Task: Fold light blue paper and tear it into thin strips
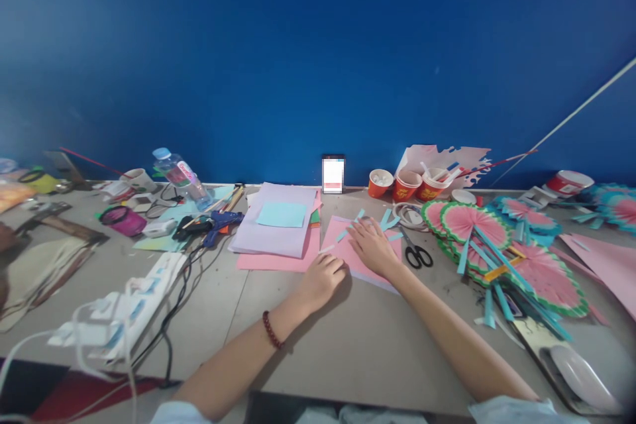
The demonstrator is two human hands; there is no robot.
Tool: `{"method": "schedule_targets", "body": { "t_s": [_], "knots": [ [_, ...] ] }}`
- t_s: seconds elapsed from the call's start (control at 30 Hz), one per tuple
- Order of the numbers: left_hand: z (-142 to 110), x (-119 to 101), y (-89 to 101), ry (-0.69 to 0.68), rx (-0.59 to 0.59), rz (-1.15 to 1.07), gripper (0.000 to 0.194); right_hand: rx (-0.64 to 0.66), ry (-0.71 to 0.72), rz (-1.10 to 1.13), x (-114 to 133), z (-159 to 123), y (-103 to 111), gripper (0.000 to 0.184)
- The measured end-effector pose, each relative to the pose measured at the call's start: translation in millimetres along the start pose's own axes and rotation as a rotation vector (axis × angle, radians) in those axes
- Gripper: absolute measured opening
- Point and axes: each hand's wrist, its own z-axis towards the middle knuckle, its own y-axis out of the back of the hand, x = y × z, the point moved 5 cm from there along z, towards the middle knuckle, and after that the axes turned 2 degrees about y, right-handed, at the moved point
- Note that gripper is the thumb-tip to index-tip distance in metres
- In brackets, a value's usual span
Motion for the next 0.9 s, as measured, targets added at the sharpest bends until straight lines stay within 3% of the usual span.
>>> {"method": "schedule_targets", "body": {
  "t_s": [0.07,0.13,0.3,0.4,0.7,0.8,0.9],
  "knots": [
    [0,0,-0.7,0.009,0.015,0.004,0.018,-0.042,-0.089,-0.044,-7,0,3,0.041],
    [0,1,-1.3,0.034,0.016,0.004,0.017,-0.068,-0.089,-0.037,-8,1,7,0.041],
    [-2,4,-1.6,0.146,-0.008,0.047,0.019,0.012,0.196,0.147,17,1,7,0.037],
    [-3,3,-3.7,0.163,0.023,0.066,0.020,0.072,0.278,0.189,27,-1,2,0.037],
    [-4,-2,-4.4,0.123,0.075,-0.018,0.018,-0.036,-0.104,-0.024,-7,1,2,0.042],
    [-5,-4,-4.0,0.124,0.084,-0.100,0.018,-0.030,-0.105,0.032,-13,1,3,0.042],
    [-5,-4,-1.8,0.146,0.068,-0.200,0.020,0.031,0.039,0.128,-6,2,2,0.039]
  ]
}}
